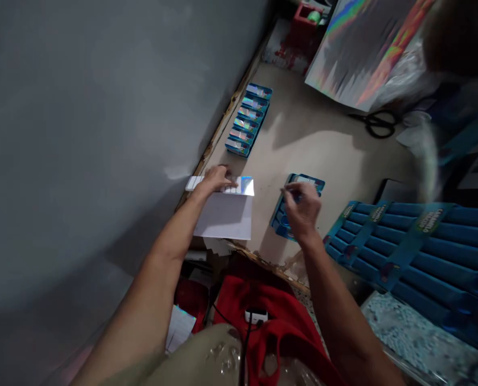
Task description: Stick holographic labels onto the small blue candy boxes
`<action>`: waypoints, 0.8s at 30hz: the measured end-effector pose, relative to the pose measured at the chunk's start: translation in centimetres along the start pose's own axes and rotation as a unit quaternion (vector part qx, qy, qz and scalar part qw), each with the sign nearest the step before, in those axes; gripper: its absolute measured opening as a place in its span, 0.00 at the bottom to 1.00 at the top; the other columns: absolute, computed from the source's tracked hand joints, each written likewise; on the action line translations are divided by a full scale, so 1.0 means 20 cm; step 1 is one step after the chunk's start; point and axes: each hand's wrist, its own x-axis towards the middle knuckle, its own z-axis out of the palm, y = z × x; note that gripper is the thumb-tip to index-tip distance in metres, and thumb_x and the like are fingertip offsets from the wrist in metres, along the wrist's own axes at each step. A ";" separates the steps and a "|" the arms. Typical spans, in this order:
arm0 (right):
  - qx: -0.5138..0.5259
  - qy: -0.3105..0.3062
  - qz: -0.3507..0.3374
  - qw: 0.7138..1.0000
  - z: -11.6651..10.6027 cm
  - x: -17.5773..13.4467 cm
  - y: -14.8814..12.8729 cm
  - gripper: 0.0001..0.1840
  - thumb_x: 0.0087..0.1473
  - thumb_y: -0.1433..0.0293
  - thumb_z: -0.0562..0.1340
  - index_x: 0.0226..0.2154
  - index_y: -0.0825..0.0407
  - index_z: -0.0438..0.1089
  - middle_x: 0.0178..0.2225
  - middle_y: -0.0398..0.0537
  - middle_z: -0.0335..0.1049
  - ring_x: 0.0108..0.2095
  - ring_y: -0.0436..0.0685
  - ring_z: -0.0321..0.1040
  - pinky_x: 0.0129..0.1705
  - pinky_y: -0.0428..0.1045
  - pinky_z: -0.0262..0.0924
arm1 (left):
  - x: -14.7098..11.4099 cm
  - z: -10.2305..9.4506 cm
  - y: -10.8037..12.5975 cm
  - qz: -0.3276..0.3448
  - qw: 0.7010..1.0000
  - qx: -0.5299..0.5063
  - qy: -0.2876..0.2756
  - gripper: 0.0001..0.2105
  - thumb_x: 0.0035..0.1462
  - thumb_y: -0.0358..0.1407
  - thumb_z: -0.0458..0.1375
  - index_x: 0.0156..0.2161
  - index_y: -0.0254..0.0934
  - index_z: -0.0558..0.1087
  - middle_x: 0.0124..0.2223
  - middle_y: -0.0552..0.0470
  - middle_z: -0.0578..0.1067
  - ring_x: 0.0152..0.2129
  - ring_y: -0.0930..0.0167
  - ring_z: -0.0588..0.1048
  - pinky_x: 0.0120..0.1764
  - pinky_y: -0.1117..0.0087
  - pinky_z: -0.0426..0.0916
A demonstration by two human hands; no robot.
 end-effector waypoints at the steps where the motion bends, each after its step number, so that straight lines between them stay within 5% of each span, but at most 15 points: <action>1: -0.015 -0.032 -0.036 0.999 0.07 0.00 -0.03 0.10 0.63 0.60 0.61 0.37 0.48 0.74 0.36 0.51 0.74 0.40 0.62 0.70 0.48 0.57 0.65 | 0.01 0.04 -0.01 0.003 1.000 0.003 -0.021 0.17 0.45 0.38 0.77 0.40 0.37 0.82 0.42 0.43 0.82 0.45 0.58 0.78 0.49 0.64 0.68; 5: -0.084 -0.102 -0.084 0.988 0.31 -0.01 -0.04 0.12 0.65 0.69 0.58 0.44 0.51 0.78 0.43 0.57 0.76 0.46 0.65 0.70 0.51 0.58 0.65 | -0.04 0.16 0.00 0.033 0.999 0.033 -0.027 0.06 0.59 0.35 0.68 0.41 0.38 0.83 0.47 0.42 0.81 0.48 0.58 0.77 0.50 0.63 0.67; 11: -0.131 -0.125 -0.164 0.970 0.49 -0.02 0.00 0.18 0.67 0.74 0.56 0.53 0.52 0.78 0.51 0.59 0.77 0.50 0.66 0.68 0.56 0.58 0.64 | -0.18 0.14 0.06 0.076 0.997 0.034 0.002 0.07 0.64 0.35 0.62 0.43 0.38 0.82 0.48 0.43 0.80 0.45 0.62 0.76 0.47 0.66 0.67; 21: -0.154 -0.202 -0.224 0.941 0.56 -0.17 0.04 0.29 0.66 0.78 0.50 0.66 0.56 0.68 0.65 0.65 0.68 0.59 0.69 0.66 0.62 0.64 0.62 | -0.21 0.18 0.05 0.057 0.985 -0.159 0.020 0.05 0.58 0.32 0.59 0.33 0.37 0.77 0.35 0.50 0.79 0.34 0.68 0.74 0.41 0.70 0.66; 24: -0.148 -0.200 -0.224 0.942 0.52 -0.27 0.06 0.28 0.65 0.78 0.50 0.63 0.54 0.71 0.59 0.61 0.74 0.54 0.66 0.69 0.59 0.60 0.63 | -0.21 0.18 0.02 0.038 0.991 -0.128 0.014 0.04 0.58 0.33 0.60 0.34 0.38 0.77 0.36 0.50 0.79 0.35 0.68 0.74 0.41 0.69 0.65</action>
